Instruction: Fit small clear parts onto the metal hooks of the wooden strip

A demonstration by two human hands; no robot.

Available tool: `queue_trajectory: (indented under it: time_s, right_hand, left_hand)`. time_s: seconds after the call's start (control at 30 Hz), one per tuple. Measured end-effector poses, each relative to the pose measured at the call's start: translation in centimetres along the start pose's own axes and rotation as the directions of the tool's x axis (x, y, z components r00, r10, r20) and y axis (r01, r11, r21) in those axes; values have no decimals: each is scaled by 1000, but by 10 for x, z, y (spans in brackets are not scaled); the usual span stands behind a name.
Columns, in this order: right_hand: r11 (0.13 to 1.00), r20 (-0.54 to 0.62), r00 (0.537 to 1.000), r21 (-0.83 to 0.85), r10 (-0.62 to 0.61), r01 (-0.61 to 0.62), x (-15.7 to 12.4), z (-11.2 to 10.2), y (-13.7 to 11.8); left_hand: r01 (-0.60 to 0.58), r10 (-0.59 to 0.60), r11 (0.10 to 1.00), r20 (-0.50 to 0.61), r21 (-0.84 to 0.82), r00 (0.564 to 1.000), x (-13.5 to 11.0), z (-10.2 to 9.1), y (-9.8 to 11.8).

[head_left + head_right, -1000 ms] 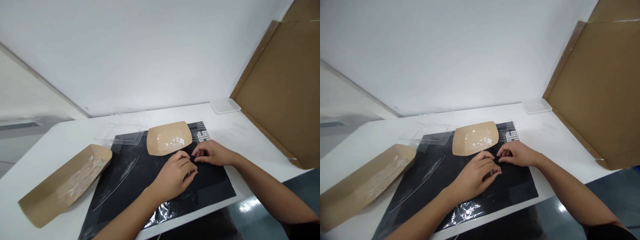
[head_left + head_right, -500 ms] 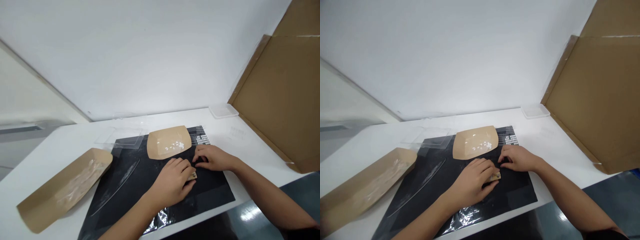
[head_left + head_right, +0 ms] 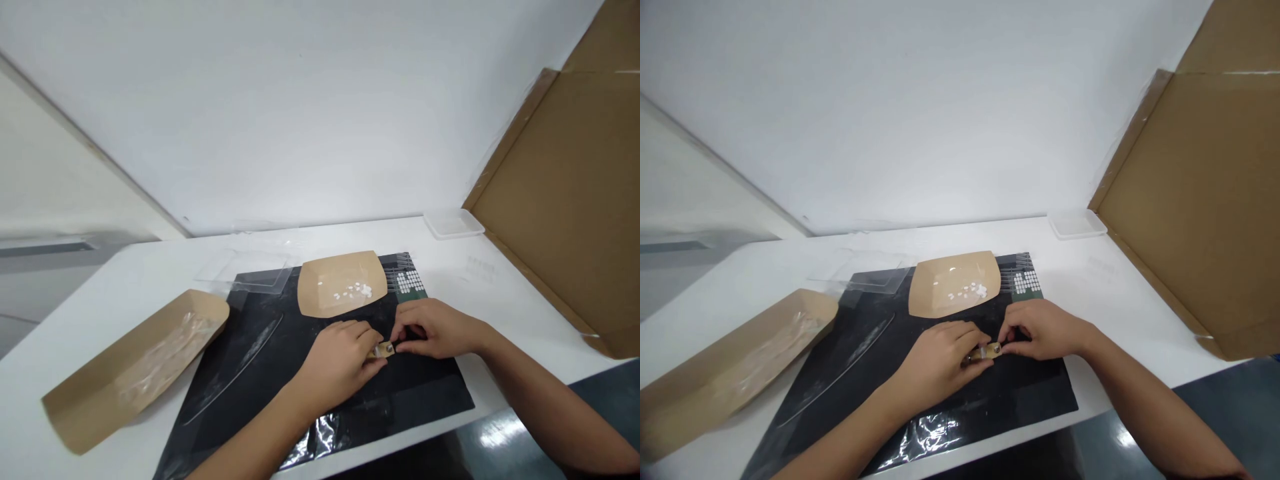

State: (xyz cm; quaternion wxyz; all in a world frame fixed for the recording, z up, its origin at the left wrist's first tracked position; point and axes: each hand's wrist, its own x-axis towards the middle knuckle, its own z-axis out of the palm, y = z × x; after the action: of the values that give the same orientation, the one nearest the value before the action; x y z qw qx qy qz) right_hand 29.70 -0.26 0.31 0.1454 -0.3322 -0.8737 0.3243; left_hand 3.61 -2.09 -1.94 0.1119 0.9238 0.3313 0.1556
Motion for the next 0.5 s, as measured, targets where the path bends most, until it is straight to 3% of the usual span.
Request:
queue_trajectory:
  time_s: [0.5]
  right_hand:
    - [996,-91,994,69,66,-59,8,25,3]
  left_hand:
    - [-11,11,1000,-43,-6,999,0,3,-2]
